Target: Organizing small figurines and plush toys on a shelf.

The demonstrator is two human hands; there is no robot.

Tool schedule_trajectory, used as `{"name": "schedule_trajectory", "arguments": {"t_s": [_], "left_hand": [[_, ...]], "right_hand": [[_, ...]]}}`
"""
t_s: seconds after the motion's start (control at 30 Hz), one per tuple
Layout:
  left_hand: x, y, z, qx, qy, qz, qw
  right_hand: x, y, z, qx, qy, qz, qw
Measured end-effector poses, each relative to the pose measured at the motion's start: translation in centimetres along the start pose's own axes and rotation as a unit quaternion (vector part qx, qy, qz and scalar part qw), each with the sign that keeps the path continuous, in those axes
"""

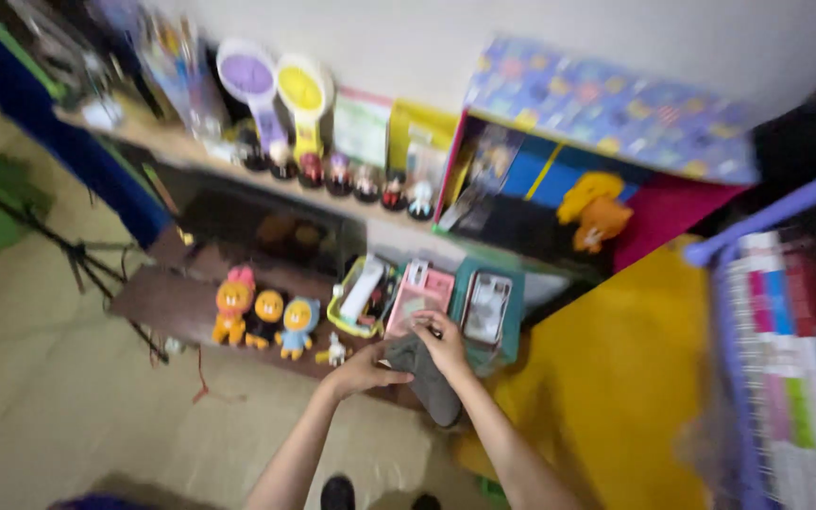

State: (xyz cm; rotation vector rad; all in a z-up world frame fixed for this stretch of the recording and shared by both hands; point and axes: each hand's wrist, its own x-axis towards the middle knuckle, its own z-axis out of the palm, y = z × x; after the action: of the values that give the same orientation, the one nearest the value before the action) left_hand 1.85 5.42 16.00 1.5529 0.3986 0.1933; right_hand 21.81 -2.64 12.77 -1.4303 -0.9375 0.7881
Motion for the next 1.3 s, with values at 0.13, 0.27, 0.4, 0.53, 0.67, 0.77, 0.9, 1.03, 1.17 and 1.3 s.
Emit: {"name": "schedule_trajectory", "arguments": {"t_s": [0.13,0.27,0.4,0.53,0.67,0.77,0.9,1.03,1.17,1.3], "left_hand": [[2.9,10.0,-0.7,0.067,0.061,-0.107,0.990],[6.7,15.2,-0.4,0.010,0.058,0.045,0.997],[9.7,19.8,0.9,0.015,0.115,0.108,0.987],[12.6,21.3,2.0,0.101,0.151,0.283,0.942],[17.6,20.2,3.2,-0.010,0.180,0.095,0.979],[22.9,17.0,4.2,0.047,0.189,0.186,0.963],[28.1,14.7,7.4,0.198,0.174,0.191,0.945],[31.5,13.1,9.9,0.237,0.169,0.127,0.948],[34.7,10.7,11.4,0.248,0.180,0.126,0.943],[36.6,10.1,12.3,0.192,0.170,0.191,0.948]], "right_hand": [[4.4,-7.4,-3.2,-0.012,0.052,-0.032,0.998],[5.4,-16.3,-5.9,-0.012,0.163,-0.095,0.982],[3.3,-24.2,-8.8,0.062,0.171,-0.061,0.981],[2.0,-24.2,-11.0,-0.007,0.101,-0.075,0.992],[1.6,-19.2,-14.1,-0.092,0.248,-0.141,0.954],[1.7,-10.9,-17.3,-0.187,0.393,-0.133,0.890],[0.8,-4.0,-19.2,-0.265,0.486,-0.066,0.830],[-1.4,-9.4,-16.6,-0.185,0.516,-0.030,0.836],[-1.8,-9.9,-16.9,-0.174,0.501,-0.031,0.847],[-2.2,-10.5,-16.9,-0.199,0.470,-0.041,0.859]]}}
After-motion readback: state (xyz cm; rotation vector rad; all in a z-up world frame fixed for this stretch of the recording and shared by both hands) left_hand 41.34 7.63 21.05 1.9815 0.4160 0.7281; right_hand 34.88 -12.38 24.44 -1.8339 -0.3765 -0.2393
